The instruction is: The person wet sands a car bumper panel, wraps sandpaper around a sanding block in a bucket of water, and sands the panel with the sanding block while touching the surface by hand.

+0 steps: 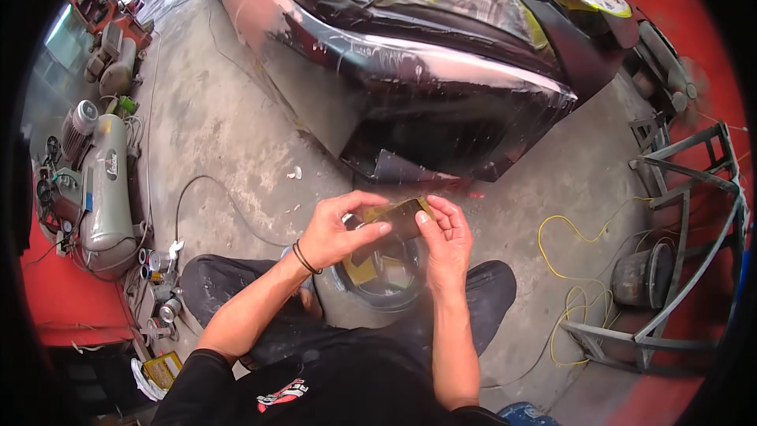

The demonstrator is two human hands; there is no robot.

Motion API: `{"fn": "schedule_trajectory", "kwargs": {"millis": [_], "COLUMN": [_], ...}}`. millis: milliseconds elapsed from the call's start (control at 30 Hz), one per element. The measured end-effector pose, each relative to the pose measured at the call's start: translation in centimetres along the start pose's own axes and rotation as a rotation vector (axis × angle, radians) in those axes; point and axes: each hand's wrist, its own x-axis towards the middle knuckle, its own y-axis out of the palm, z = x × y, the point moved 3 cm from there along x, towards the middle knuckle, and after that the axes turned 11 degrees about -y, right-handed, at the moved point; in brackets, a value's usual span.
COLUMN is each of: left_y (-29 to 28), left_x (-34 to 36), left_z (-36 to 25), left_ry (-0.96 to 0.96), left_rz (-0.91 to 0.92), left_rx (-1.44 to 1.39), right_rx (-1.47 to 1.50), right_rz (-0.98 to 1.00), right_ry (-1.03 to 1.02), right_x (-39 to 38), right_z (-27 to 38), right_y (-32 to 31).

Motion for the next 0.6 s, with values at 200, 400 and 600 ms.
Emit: {"fn": "schedule_trajectory", "kwargs": {"millis": [200,400,600], "left_y": [0.0,0.5,0.4], "left_x": [-0.8,-1.5,-1.3], "left_z": [-1.0,0.7,1.0], "left_ry": [0.101,0.064,0.074], "left_rz": [-0.018,-0.045,-0.055], "left_rx": [0.165,0.257,0.256], "right_rx": [-0.03,0.022,-0.079], "right_rz": [-0.023,-0.018,-0.029], "right_ry": [-0.046,-0.002,0.017], "right_x": [-1.2,-1.4,-1.0], "right_z": [-1.0,-2.4,-3.5], "right_y": [-0.3,-0.2,0.0]}}
